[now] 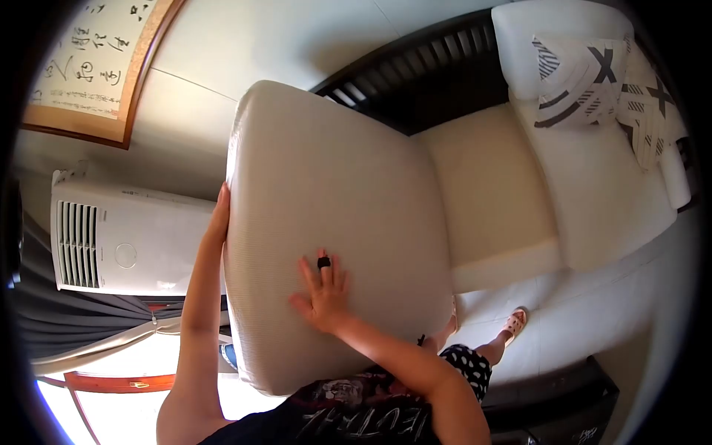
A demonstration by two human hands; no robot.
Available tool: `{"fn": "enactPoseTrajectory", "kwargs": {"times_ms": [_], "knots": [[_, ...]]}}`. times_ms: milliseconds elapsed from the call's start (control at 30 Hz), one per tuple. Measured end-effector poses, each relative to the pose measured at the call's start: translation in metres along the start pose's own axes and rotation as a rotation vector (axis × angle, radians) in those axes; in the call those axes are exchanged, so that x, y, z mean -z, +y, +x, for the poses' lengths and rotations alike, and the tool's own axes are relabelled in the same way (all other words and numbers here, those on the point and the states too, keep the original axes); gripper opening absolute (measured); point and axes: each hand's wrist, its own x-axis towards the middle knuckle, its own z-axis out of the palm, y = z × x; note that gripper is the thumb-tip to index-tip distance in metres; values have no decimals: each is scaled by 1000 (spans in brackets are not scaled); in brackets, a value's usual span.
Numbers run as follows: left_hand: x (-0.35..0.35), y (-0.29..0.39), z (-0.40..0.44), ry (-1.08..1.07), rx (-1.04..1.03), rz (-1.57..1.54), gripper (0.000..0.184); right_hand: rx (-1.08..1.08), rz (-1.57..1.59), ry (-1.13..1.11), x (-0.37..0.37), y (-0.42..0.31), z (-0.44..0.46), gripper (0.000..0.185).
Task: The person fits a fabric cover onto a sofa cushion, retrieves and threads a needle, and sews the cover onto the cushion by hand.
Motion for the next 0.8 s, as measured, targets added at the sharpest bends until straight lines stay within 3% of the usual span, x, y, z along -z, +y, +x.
{"fn": "enactPoseTrajectory", "kwargs": {"times_ms": [100,167,300,800], "knots": [[23,-34,-13,-184,256,-254,66,19,27,77,-2,6,1,64],[24,-39,-18,-73,378,-310,63,12,26,101,-1,5,-2,62],[33,-68,19,-44,383,-513,56,23,-3,96,2,6,3,59],[-19,-151,98,38,293,-659,51,68,86,75,-1,24,20,47]]}}
